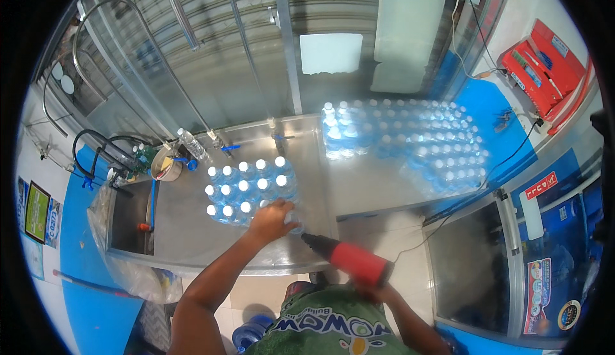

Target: The person ties a red-and-white striped plastic bag and places it on the floor. Then the person uses a red heat gun to shrink-wrap a tray of small water bottles on a stainless steel counter, moving the gun over the bottles to seal the plastic.

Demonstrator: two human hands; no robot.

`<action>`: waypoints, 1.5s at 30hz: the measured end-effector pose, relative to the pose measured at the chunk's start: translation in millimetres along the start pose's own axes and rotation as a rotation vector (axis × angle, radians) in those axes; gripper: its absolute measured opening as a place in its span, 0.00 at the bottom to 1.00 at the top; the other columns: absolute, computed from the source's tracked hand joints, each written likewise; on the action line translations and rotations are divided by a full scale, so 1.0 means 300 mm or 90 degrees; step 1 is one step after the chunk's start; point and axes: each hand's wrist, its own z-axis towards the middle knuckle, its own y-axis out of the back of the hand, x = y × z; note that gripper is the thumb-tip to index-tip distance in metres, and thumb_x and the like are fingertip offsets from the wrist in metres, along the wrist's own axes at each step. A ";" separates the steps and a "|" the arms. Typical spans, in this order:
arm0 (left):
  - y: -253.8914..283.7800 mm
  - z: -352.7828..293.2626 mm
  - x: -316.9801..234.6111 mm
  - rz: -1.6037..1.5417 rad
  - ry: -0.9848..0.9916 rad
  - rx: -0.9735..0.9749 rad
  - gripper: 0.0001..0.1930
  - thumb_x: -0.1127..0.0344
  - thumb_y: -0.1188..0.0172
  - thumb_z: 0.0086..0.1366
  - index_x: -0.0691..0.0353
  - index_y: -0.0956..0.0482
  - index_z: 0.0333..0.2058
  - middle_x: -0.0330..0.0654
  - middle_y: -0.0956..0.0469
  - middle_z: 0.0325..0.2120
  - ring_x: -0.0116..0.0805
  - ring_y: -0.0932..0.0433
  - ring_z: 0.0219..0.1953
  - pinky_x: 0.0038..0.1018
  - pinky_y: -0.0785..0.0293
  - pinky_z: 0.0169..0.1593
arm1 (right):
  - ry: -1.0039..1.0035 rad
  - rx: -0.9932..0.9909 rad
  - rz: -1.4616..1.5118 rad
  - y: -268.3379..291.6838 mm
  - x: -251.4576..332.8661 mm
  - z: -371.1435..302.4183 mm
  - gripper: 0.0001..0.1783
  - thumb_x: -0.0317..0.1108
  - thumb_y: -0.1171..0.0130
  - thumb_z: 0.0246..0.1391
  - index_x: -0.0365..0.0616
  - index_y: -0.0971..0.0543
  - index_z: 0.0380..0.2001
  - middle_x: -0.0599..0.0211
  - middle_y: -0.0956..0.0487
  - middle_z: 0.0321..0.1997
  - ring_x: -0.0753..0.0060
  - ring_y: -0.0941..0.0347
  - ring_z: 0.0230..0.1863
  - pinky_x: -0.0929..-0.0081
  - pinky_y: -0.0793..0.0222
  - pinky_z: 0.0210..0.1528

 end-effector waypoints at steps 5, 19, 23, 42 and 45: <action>0.004 -0.010 0.046 -0.097 -0.070 0.076 0.24 0.65 0.20 0.53 0.58 0.18 0.48 0.49 0.21 0.50 0.54 0.17 0.50 0.45 0.19 0.54 | 0.074 0.001 0.001 0.021 -0.048 0.032 0.22 0.46 0.27 0.62 0.48 0.19 0.53 0.76 0.20 0.35 0.80 0.25 0.34 0.74 0.29 0.37; -0.041 0.093 0.024 -0.044 0.108 -0.028 0.26 0.66 0.19 0.51 0.60 0.17 0.49 0.51 0.21 0.49 0.56 0.18 0.51 0.45 0.20 0.54 | 0.117 -0.032 -0.028 0.167 -0.142 0.022 0.27 0.46 0.24 0.58 0.45 0.19 0.55 0.68 0.16 0.47 0.72 0.20 0.48 0.66 0.24 0.52; 0.003 0.099 -0.036 0.014 0.129 -0.024 0.29 0.64 0.18 0.51 0.60 0.19 0.51 0.53 0.23 0.53 0.57 0.20 0.54 0.47 0.21 0.55 | 0.150 -0.015 -0.056 0.265 -0.159 0.034 0.25 0.38 0.27 0.59 0.43 0.19 0.58 0.66 0.17 0.55 0.73 0.21 0.55 0.67 0.23 0.57; -0.438 1.143 -0.502 -0.103 -0.009 0.027 0.19 0.75 0.34 0.66 0.54 0.20 0.55 0.56 0.25 0.53 0.62 0.19 0.52 0.48 0.19 0.54 | 0.115 -0.130 -0.162 0.809 0.074 -0.155 0.20 0.50 0.28 0.62 0.46 0.17 0.45 0.75 0.20 0.30 0.79 0.25 0.30 0.73 0.30 0.32; -0.414 0.987 -0.494 -0.155 0.031 0.002 0.17 0.77 0.34 0.65 0.56 0.19 0.52 0.57 0.24 0.52 0.63 0.19 0.51 0.48 0.19 0.53 | -0.074 -0.114 -0.177 0.850 0.066 -0.118 0.18 0.48 0.29 0.62 0.47 0.18 0.45 0.75 0.21 0.29 0.79 0.26 0.28 0.72 0.30 0.31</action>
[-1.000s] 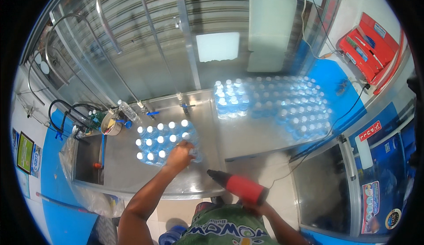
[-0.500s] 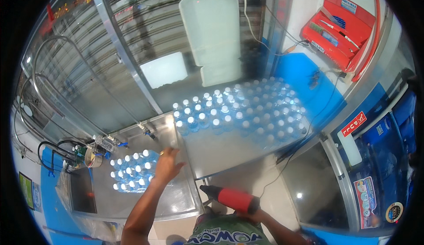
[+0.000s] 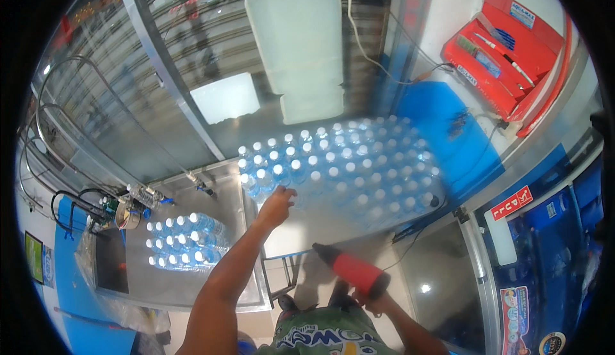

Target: The person ties a red-and-white striped plastic bag and places it on the floor. Then the person uses a red heat gun to shrink-wrap a tray of small water bottles on a stainless steel counter, moving the gun over the bottles to seal the plastic.

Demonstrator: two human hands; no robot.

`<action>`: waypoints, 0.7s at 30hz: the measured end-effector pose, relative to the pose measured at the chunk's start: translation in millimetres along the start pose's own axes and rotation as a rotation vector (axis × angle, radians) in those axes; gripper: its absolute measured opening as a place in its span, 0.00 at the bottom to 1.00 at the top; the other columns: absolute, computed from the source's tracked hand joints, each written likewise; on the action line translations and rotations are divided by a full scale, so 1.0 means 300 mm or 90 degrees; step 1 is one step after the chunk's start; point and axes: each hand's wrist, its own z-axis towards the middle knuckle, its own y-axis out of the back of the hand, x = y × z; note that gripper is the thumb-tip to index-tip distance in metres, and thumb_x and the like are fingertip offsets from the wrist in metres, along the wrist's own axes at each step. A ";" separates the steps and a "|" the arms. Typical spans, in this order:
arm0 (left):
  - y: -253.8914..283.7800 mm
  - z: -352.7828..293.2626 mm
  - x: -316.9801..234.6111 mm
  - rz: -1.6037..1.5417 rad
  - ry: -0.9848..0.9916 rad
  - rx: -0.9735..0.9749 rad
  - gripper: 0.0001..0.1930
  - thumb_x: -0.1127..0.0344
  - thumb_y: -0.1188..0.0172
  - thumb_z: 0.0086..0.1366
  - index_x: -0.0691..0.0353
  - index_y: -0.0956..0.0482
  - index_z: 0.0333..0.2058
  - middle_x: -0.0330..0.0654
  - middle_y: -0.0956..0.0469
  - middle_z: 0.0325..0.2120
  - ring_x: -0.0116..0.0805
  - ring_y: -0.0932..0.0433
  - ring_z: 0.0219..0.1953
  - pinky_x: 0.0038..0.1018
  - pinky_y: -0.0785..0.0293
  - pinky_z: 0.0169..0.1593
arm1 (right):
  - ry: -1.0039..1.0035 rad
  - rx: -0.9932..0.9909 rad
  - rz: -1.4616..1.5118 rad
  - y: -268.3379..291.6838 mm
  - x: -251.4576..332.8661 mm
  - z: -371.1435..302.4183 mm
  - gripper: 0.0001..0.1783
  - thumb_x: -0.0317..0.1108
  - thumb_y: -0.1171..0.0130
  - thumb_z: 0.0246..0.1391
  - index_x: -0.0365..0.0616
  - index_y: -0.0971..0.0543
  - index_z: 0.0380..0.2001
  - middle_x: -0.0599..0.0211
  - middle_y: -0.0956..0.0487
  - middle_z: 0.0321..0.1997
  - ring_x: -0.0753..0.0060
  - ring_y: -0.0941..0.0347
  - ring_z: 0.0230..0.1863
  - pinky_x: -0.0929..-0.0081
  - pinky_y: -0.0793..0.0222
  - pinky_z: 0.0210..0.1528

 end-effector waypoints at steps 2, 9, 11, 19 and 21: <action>0.033 -0.136 0.009 -0.030 0.000 -0.042 0.17 0.78 0.34 0.64 0.56 0.19 0.51 0.57 0.24 0.51 0.63 0.18 0.48 0.48 0.19 0.51 | 0.042 0.042 0.003 0.017 0.013 0.019 0.16 0.47 0.29 0.63 0.48 0.18 0.45 0.76 0.22 0.28 0.79 0.27 0.25 0.71 0.31 0.29; 0.176 -0.618 0.069 -0.084 -0.020 -0.113 0.18 0.79 0.32 0.63 0.59 0.20 0.51 0.57 0.24 0.48 0.58 0.17 0.40 0.44 0.17 0.44 | 0.080 0.140 0.172 -0.105 0.182 -0.032 0.19 0.38 0.30 0.63 0.48 0.20 0.54 0.77 0.22 0.32 0.82 0.26 0.29 0.74 0.30 0.31; 0.215 -0.724 0.087 -0.114 0.025 -0.090 0.17 0.79 0.32 0.64 0.59 0.20 0.51 0.56 0.24 0.48 0.56 0.16 0.38 0.43 0.17 0.43 | 0.065 0.170 0.194 -0.158 0.223 -0.045 0.19 0.38 0.30 0.63 0.48 0.20 0.55 0.77 0.22 0.33 0.81 0.26 0.29 0.73 0.29 0.31; 0.389 -1.030 0.136 -0.246 0.159 -0.048 0.13 0.71 0.34 0.68 0.59 0.20 0.51 0.58 0.23 0.49 0.62 0.19 0.44 0.49 0.23 0.47 | -0.038 0.204 0.085 -0.421 0.195 -0.095 0.20 0.39 0.30 0.64 0.47 0.20 0.55 0.75 0.21 0.33 0.80 0.25 0.30 0.73 0.29 0.30; 0.431 -1.075 0.160 -0.209 0.127 -0.075 0.13 0.68 0.34 0.69 0.60 0.21 0.51 0.59 0.22 0.48 0.62 0.19 0.42 0.49 0.23 0.46 | -0.088 0.217 0.041 -0.463 0.174 -0.102 0.20 0.40 0.30 0.64 0.48 0.20 0.55 0.76 0.21 0.33 0.80 0.25 0.29 0.74 0.29 0.30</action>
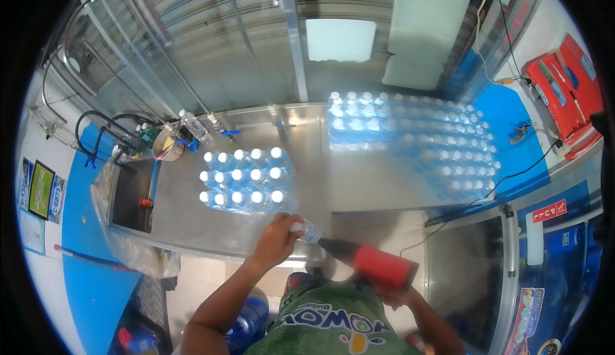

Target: The person ties a red-and-white striped plastic bag and places it on the floor. Then the person uses a red heat gun to shrink-wrap a tray of small water bottles on a stainless steel counter, moving the gun over the bottles to seal the plastic.

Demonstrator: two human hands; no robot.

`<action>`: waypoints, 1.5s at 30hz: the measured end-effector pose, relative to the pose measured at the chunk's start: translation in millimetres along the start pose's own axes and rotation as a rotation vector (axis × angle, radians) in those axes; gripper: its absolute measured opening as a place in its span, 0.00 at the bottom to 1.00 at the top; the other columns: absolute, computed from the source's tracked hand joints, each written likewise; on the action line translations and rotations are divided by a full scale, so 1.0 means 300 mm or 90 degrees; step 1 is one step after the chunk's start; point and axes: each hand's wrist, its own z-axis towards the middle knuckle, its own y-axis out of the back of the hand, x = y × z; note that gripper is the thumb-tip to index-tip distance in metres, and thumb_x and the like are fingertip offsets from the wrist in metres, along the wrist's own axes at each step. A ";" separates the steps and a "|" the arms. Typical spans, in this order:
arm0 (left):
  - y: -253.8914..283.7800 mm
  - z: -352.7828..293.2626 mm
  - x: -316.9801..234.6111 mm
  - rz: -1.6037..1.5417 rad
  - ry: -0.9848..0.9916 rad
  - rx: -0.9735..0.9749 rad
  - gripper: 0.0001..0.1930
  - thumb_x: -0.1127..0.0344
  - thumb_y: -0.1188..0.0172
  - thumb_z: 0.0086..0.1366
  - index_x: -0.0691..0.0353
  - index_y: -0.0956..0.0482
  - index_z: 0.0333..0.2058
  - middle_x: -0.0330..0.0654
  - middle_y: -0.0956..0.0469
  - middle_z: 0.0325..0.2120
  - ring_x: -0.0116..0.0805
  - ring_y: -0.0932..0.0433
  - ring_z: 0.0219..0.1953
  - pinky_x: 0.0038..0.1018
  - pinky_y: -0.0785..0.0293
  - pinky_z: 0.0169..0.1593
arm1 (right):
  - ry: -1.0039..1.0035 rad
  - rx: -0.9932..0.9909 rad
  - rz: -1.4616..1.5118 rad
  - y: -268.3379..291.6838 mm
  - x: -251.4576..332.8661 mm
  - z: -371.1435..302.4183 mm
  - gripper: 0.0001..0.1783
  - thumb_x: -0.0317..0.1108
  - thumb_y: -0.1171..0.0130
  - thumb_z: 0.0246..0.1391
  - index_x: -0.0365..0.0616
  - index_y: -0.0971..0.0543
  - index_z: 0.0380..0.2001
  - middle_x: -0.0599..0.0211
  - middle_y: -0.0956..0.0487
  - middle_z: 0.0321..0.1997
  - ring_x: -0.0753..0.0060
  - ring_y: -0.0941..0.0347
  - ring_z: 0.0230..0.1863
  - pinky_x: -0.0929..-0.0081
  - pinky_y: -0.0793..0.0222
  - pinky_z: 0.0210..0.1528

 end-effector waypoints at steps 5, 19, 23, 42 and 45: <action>0.098 -0.075 0.082 0.107 0.033 -0.052 0.17 0.60 0.34 0.71 0.63 0.24 0.51 0.61 0.20 0.44 0.63 0.17 0.39 0.52 0.22 0.45 | 0.035 0.063 0.102 -0.083 -0.014 0.023 0.20 0.44 0.29 0.63 0.48 0.19 0.54 0.77 0.22 0.32 0.80 0.26 0.29 0.74 0.29 0.30; 0.131 -0.163 0.201 0.368 0.205 -0.131 0.23 0.46 0.32 0.69 0.63 0.20 0.45 0.57 0.14 0.32 0.61 0.13 0.34 0.50 0.17 0.37 | 0.272 0.089 -0.091 -0.215 0.020 0.317 0.21 0.46 0.26 0.60 0.45 0.18 0.48 0.73 0.19 0.31 0.77 0.24 0.30 0.70 0.26 0.33; 0.140 -0.199 0.180 0.263 0.088 -0.137 0.19 0.56 0.28 0.65 0.60 0.19 0.49 0.56 0.18 0.44 0.60 0.15 0.40 0.47 0.18 0.43 | 0.196 0.111 -0.057 -0.222 0.010 0.325 0.20 0.47 0.24 0.58 0.44 0.17 0.43 0.73 0.19 0.31 0.76 0.24 0.30 0.70 0.26 0.33; 0.463 -0.229 0.583 0.206 0.121 -0.314 0.22 0.72 0.21 0.55 0.59 0.19 0.47 0.53 0.20 0.34 0.50 0.17 0.31 0.44 0.21 0.36 | 0.165 0.034 -0.080 -0.460 0.114 0.354 0.21 0.50 0.24 0.57 0.45 0.17 0.42 0.72 0.19 0.32 0.76 0.22 0.31 0.70 0.26 0.34; 0.496 -0.223 0.644 0.163 0.120 -0.323 0.22 0.72 0.21 0.55 0.59 0.19 0.48 0.52 0.20 0.36 0.49 0.17 0.33 0.44 0.20 0.37 | 0.155 0.006 -0.086 -0.508 0.085 0.366 0.22 0.50 0.23 0.57 0.46 0.16 0.43 0.71 0.18 0.32 0.76 0.21 0.32 0.70 0.26 0.35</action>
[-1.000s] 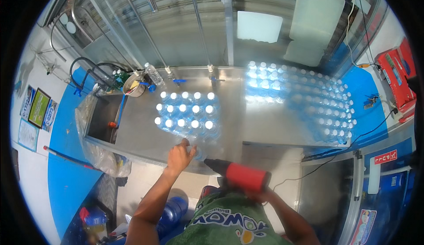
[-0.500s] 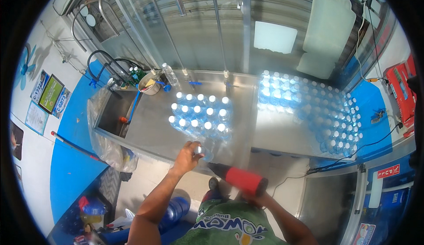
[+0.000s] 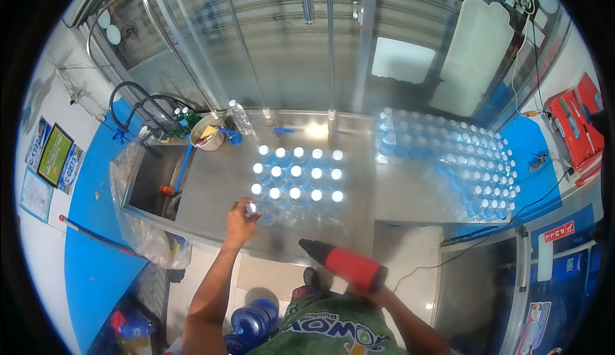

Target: The person ties a red-and-white striped plastic bag and places it on the floor. Then the person uses a red heat gun to shrink-wrap a tray of small water bottles on a stainless steel counter, moving the gun over the bottles to seal the plastic.

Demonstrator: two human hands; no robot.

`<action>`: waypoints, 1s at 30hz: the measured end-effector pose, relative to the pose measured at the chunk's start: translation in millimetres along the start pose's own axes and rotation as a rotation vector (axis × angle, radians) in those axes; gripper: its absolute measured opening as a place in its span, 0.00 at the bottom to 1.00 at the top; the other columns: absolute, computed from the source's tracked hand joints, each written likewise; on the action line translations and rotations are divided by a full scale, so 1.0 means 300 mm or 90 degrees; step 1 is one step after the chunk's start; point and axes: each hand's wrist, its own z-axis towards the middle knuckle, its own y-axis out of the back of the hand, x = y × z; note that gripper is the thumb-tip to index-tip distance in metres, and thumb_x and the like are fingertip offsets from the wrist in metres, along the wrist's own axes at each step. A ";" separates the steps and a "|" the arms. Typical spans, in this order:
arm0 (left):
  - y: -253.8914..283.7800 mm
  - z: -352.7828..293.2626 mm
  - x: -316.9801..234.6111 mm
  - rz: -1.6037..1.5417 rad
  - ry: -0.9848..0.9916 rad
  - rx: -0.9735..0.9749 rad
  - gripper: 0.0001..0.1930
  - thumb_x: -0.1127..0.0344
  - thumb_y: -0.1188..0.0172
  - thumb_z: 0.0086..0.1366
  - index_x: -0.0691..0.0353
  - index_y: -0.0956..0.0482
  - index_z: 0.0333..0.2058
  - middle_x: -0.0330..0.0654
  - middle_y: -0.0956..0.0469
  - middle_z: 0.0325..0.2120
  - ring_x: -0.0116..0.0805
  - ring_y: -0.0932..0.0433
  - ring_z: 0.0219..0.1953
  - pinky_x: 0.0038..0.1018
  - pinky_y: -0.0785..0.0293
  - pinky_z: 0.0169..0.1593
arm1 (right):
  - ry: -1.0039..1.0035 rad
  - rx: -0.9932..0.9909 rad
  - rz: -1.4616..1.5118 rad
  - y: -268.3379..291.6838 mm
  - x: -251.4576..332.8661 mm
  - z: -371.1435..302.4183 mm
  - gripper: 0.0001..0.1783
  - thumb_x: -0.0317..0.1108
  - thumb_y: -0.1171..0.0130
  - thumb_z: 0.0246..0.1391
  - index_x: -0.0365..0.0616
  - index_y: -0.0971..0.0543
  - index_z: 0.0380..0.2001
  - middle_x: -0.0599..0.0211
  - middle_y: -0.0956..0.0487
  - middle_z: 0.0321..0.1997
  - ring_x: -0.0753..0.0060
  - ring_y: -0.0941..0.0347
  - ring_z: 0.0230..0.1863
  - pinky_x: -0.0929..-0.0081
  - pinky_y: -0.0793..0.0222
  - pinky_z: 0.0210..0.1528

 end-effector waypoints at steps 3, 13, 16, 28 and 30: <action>-0.011 0.019 0.040 -0.018 0.007 0.001 0.22 0.73 0.21 0.55 0.58 0.19 0.48 0.51 0.20 0.37 0.48 0.18 0.35 0.42 0.19 0.38 | 0.103 -0.060 -0.013 -0.041 -0.026 -0.003 0.22 0.48 0.24 0.57 0.45 0.17 0.46 0.71 0.18 0.37 0.74 0.21 0.39 0.69 0.24 0.42; -0.015 0.003 -0.214 0.045 0.001 -0.225 0.27 0.72 0.22 0.56 0.61 0.23 0.53 0.50 0.23 0.49 0.52 0.24 0.51 0.44 0.24 0.54 | 0.078 -0.053 -0.060 0.150 -0.111 -0.099 0.29 0.52 0.29 0.62 0.43 0.19 0.56 0.62 0.15 0.51 0.65 0.20 0.53 0.63 0.26 0.59; -0.177 0.030 -0.473 -0.031 -0.056 -0.152 0.24 0.72 0.23 0.57 0.60 0.22 0.52 0.49 0.22 0.49 0.54 0.25 0.52 0.46 0.27 0.58 | 0.157 -0.091 -0.084 0.259 -0.172 -0.140 0.29 0.54 0.29 0.62 0.43 0.19 0.55 0.63 0.15 0.49 0.65 0.19 0.51 0.63 0.25 0.58; -1.171 0.693 -0.975 0.103 -0.250 0.172 0.24 0.72 0.27 0.60 0.56 0.21 0.56 0.56 0.24 0.51 0.60 0.20 0.54 0.48 0.21 0.56 | 0.027 -0.250 0.009 0.675 -0.131 -0.486 0.22 0.48 0.28 0.62 0.46 0.18 0.51 0.71 0.18 0.36 0.76 0.23 0.34 0.70 0.25 0.38; -1.186 0.719 -0.950 0.103 -0.289 0.191 0.21 0.72 0.28 0.60 0.56 0.20 0.52 0.56 0.23 0.50 0.60 0.18 0.51 0.48 0.20 0.54 | 0.034 -0.275 0.022 0.706 -0.147 -0.506 0.20 0.47 0.28 0.62 0.46 0.18 0.48 0.73 0.19 0.33 0.78 0.24 0.30 0.71 0.27 0.34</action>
